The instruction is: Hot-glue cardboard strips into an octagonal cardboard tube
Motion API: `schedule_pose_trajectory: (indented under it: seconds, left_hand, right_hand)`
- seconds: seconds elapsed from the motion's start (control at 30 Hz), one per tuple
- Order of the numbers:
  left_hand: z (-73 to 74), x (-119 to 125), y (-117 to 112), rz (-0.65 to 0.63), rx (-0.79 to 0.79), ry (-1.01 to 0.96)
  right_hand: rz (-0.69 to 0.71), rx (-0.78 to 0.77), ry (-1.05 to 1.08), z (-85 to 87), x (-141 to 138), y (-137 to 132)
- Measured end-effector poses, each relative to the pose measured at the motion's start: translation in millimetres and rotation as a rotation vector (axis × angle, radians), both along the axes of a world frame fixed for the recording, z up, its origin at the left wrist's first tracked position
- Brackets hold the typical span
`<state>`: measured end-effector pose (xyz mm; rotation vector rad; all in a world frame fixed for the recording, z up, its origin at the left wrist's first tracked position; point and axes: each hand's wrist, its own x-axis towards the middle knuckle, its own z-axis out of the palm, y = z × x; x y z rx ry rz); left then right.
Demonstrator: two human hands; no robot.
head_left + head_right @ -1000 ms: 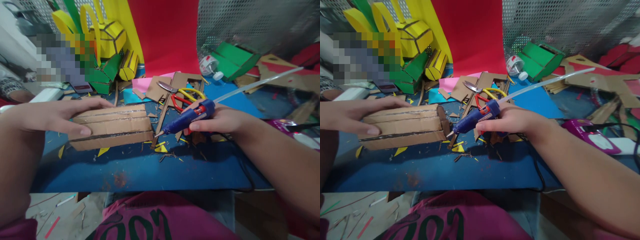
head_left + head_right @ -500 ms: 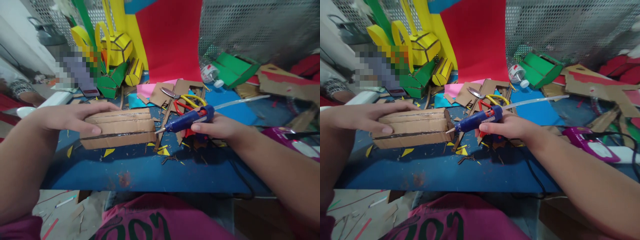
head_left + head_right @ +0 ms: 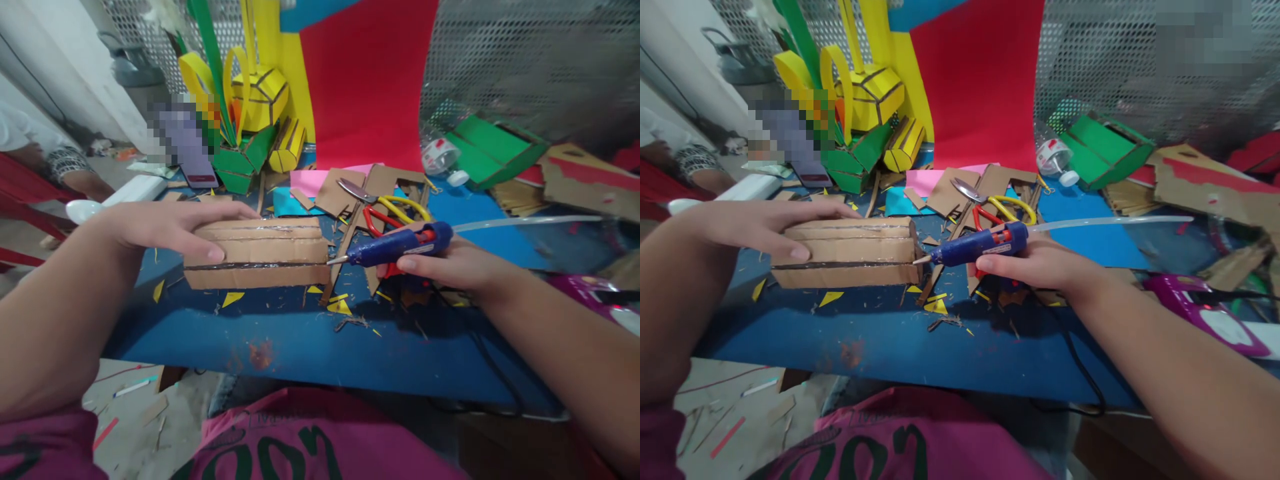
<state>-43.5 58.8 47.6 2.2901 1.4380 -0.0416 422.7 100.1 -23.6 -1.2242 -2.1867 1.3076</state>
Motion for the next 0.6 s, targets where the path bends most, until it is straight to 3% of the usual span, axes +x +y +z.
schedule_pose_trajectory:
  seconds: [0.13,0.27,0.6]
  left_hand:
    - [-3.2,-5.4,1.9,0.001,-0.104,-0.007]
    - [-4.6,-10.4,1.4,0.03,-0.131,-0.015]
    - [-6.4,-8.2,5.5,0.04,-0.206,-0.208]
  right_hand:
    - [-0.07,-0.004,-0.009,-5.6,6.9,4.4]
    - [-0.028,0.046,0.072,-9.6,12.7,6.4]
    - [-0.111,0.022,0.162,0.9,7.8,-4.6]
